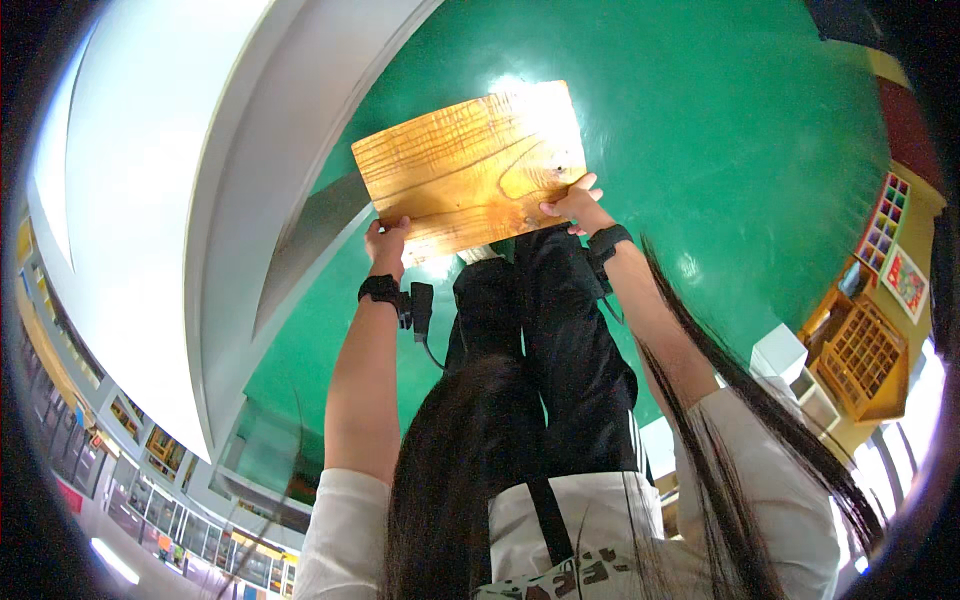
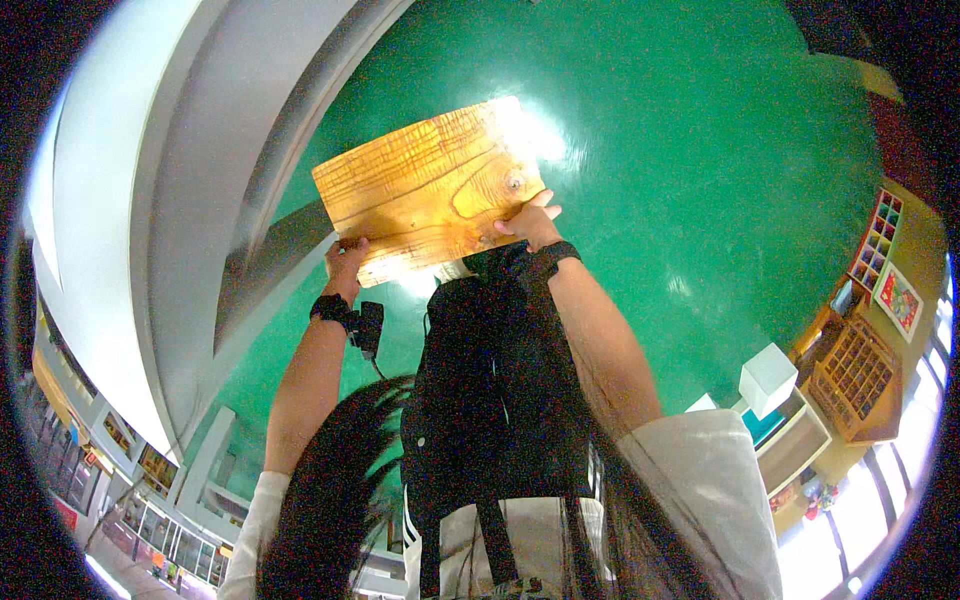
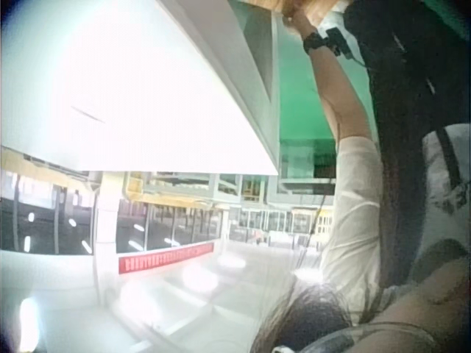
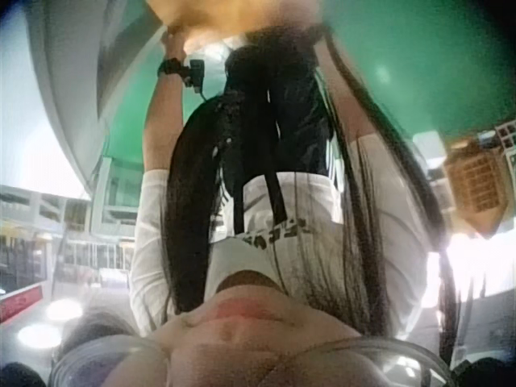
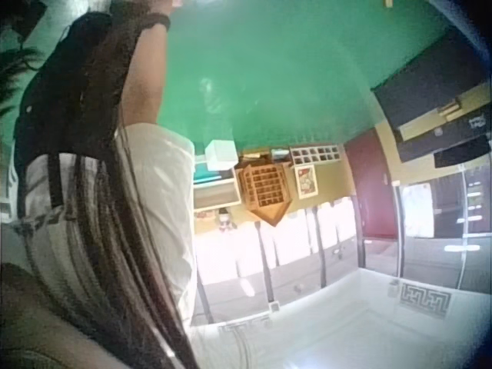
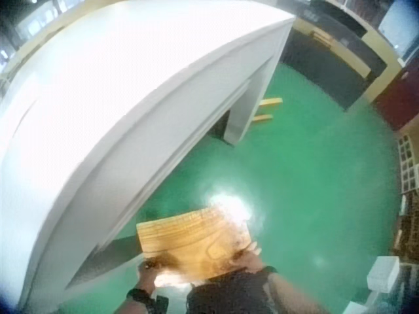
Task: Use a hex key to tighten screws on a wooden frame and then organize wooden chair components into slots.
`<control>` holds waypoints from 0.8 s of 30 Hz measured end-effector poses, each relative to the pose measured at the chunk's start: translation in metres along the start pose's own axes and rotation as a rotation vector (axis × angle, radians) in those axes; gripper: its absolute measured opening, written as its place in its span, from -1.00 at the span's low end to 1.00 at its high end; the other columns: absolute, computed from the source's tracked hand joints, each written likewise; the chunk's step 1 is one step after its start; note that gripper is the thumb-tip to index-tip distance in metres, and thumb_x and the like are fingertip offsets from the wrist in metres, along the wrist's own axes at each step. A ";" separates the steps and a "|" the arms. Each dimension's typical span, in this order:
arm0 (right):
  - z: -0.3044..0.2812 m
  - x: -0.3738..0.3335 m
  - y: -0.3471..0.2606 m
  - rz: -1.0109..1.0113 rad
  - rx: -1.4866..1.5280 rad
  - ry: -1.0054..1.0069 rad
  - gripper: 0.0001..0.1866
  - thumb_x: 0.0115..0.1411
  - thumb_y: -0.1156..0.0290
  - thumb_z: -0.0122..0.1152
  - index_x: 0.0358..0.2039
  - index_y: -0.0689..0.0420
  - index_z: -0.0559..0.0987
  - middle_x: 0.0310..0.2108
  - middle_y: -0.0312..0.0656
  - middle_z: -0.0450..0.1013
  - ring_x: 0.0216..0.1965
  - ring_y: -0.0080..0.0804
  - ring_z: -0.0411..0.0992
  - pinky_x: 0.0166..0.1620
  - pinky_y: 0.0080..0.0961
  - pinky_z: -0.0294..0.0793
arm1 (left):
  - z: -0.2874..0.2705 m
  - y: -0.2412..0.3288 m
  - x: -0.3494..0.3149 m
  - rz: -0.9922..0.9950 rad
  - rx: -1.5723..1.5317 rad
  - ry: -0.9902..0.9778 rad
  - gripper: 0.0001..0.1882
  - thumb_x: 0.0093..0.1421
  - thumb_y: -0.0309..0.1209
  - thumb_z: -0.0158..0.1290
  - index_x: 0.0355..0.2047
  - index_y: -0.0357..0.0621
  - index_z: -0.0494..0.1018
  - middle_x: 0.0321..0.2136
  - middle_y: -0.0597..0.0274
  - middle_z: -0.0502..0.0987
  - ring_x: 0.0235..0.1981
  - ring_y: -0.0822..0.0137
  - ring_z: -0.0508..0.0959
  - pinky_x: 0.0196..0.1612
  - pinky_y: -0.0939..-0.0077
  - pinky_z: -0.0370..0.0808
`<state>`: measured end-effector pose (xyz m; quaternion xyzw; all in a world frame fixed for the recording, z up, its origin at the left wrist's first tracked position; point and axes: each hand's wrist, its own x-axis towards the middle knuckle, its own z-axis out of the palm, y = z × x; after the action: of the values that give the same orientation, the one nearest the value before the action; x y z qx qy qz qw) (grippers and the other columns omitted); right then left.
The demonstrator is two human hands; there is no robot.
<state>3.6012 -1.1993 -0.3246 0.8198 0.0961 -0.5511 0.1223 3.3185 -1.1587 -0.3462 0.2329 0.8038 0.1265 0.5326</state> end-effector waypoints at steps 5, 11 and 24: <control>-0.002 0.024 0.012 -0.062 -0.064 0.095 -0.05 -0.31 0.12 0.31 -0.11 0.22 -0.15 -0.13 0.05 -0.02 -0.43 -0.21 0.34 -0.62 -0.47 0.41 | 0.017 0.004 0.000 0.035 0.138 0.029 -0.62 -0.14 -0.44 0.11 -0.28 -0.31 0.31 -0.33 0.15 0.40 -0.39 0.38 0.38 -0.34 0.51 0.32; -0.013 -0.003 0.002 -0.047 -0.189 0.013 0.02 -0.37 0.02 0.31 -0.08 0.22 -0.14 -0.12 0.02 0.06 -0.11 -0.10 0.18 -0.14 -0.30 0.25 | 0.014 0.007 -0.013 0.004 0.148 0.125 -0.68 -0.15 -0.42 0.12 -0.37 -0.33 0.37 -0.39 0.14 0.43 -0.43 0.36 0.38 -0.38 0.39 0.33; -0.012 -0.011 0.008 -0.184 -0.241 0.020 -0.17 -0.32 -0.02 0.25 -0.21 0.18 -0.02 -0.13 -0.07 -0.02 -0.09 -0.12 0.11 -0.17 0.10 0.01 | 0.015 0.025 -0.035 -0.016 0.134 0.241 -0.69 -0.16 -0.48 0.12 -0.36 -0.35 0.37 -0.48 0.19 0.44 -0.52 0.43 0.37 -0.45 0.53 0.31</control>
<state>3.6099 -1.2031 -0.3089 0.7923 0.2374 -0.5364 0.1677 3.3494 -1.1557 -0.3135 0.2444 0.8705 0.0954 0.4165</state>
